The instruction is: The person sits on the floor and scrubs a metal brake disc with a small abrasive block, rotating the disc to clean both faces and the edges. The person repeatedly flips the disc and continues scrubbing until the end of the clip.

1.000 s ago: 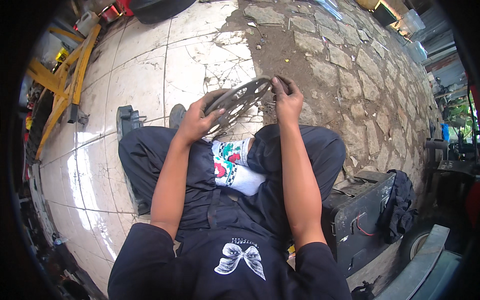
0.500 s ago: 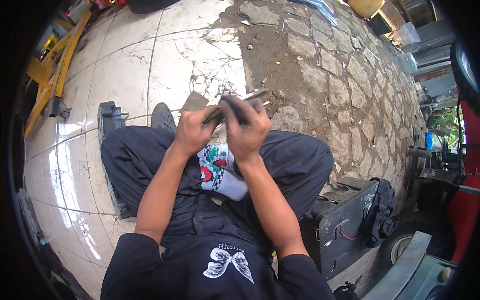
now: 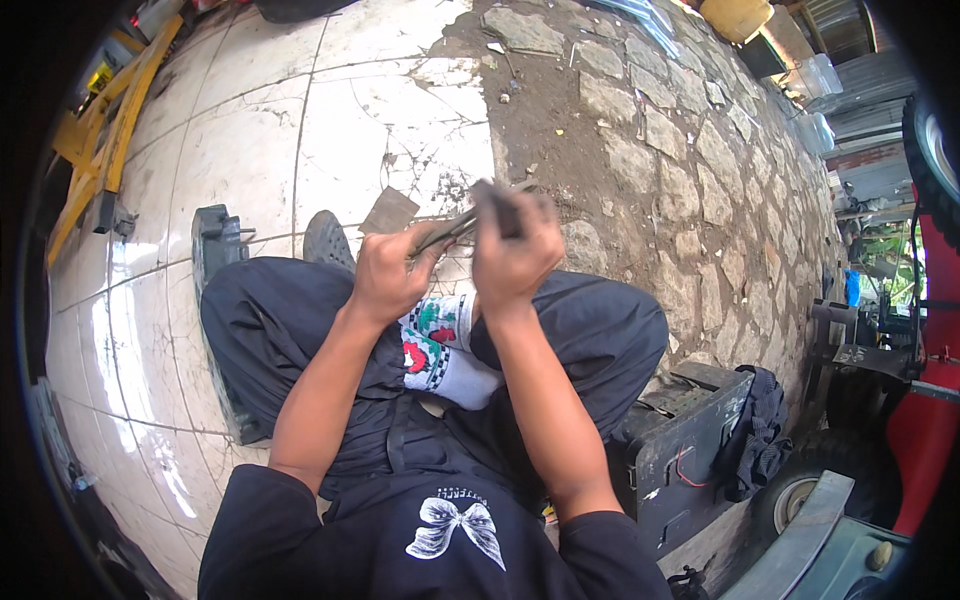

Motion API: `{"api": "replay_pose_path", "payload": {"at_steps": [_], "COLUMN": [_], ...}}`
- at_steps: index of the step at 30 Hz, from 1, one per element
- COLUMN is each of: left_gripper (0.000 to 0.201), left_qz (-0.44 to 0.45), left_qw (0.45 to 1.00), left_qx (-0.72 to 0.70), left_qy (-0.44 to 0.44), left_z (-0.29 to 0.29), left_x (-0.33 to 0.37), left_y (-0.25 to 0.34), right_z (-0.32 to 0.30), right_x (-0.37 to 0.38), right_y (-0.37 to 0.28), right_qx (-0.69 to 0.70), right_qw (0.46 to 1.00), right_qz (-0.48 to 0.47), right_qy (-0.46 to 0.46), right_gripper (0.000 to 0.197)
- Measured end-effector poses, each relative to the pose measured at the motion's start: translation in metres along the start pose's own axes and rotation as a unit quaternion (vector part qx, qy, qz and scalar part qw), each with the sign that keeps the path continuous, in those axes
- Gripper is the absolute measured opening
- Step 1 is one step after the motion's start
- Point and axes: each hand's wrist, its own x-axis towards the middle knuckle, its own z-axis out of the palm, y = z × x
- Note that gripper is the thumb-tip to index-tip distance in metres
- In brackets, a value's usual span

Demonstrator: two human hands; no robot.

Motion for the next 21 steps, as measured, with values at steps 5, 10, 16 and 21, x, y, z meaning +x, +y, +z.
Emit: {"api": "replay_pose_path", "payload": {"at_steps": [5, 10, 16, 21], "left_gripper": [0.02, 0.022, 0.021, 0.021], "left_qz": [-0.011, 0.01, 0.002, -0.014], "left_qw": [1.0, 0.999, 0.999, 1.0], "left_qx": [0.001, -0.029, -0.035, -0.006], "left_qy": [-0.007, 0.03, 0.024, -0.011], "left_z": [-0.001, 0.0, 0.001, 0.0], "left_x": [0.002, -0.005, -0.001, -0.001], "left_y": [0.001, -0.009, -0.001, 0.003], "right_z": [0.001, -0.008, -0.004, -0.008], "right_x": [0.014, -0.004, 0.002, 0.023], "right_y": [0.015, -0.011, 0.001, 0.021], "right_qx": [0.04, -0.032, 0.008, -0.007], "right_qw": [0.996, 0.997, 1.0, 0.993], "right_qz": [0.062, -0.04, -0.007, 0.087], "right_qy": [0.054, -0.053, 0.01, 0.083], "right_gripper": [0.015, 0.009, 0.014, 0.015]}}
